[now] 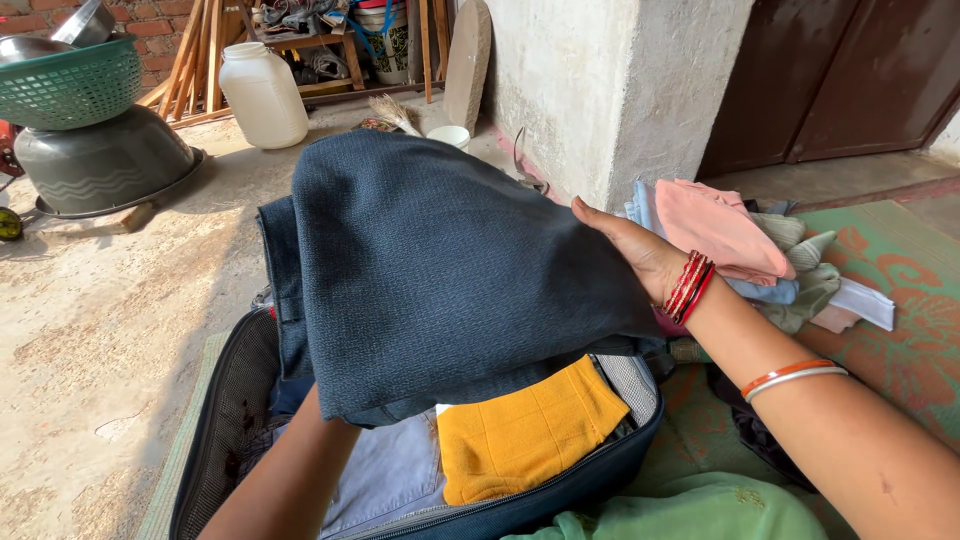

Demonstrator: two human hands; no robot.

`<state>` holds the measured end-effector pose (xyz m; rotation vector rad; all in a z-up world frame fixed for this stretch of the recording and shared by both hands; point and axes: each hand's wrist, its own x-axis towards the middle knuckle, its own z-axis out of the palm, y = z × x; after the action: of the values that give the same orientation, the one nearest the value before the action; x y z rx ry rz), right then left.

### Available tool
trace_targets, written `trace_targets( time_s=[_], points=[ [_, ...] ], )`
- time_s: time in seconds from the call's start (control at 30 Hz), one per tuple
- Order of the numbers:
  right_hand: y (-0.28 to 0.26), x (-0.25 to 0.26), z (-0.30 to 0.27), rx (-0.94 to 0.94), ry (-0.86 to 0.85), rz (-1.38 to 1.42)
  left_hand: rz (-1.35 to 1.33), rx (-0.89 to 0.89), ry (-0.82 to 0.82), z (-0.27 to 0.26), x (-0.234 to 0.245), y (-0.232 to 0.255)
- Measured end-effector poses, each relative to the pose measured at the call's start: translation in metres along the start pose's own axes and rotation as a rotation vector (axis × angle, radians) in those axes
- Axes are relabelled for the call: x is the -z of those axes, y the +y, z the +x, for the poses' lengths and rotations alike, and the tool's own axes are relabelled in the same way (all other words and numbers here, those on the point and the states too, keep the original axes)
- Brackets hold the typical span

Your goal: The person folds and places various clothing items into an open suitcase. They handle shirts, pants, and other garments, arranging them neatly inside the luggage.

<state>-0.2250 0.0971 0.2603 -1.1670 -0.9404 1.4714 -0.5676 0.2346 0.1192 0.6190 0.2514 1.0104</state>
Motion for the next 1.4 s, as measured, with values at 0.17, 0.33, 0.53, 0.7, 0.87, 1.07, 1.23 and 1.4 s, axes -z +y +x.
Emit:
trace_targets(
  time_s=[0.17, 0.33, 0.53, 0.7, 0.87, 1.07, 1.23, 1.4],
  points=[
    [0.003, -0.008, -0.004, 0.075, -0.113, 0.007, -0.002, -0.021, 0.016, -0.009, 0.01, 0.018],
    [0.013, -0.014, 0.001, 0.113, 0.035, -0.12, 0.001, -0.026, 0.045, -0.013, 0.025, 0.026],
    [0.028, -0.007, 0.011, 0.164, -0.063, -0.085, 0.005, 0.007, 0.099, -0.007, 0.046, 0.01],
    [0.04, -0.003, 0.018, 0.186, -0.026, -0.072, 0.004, 0.011, 0.163, -0.004, 0.07, -0.003],
    [0.05, 0.004, 0.023, 0.191, 0.025, -0.139, 0.029, 0.032, 0.251, -0.008, 0.099, -0.019],
    [0.066, 0.012, 0.026, 0.148, 0.069, -0.172, 0.108, 0.063, 0.383, -0.025, 0.118, -0.035],
    [0.07, 0.024, 0.029, 0.143, 0.079, -0.212, 0.124, 0.115, 0.429, -0.039, 0.089, -0.023],
    [0.083, 0.033, 0.035, 0.107, 0.164, -0.323, 0.202, 0.416, 0.552, -0.065, 0.046, -0.018]
  ],
)
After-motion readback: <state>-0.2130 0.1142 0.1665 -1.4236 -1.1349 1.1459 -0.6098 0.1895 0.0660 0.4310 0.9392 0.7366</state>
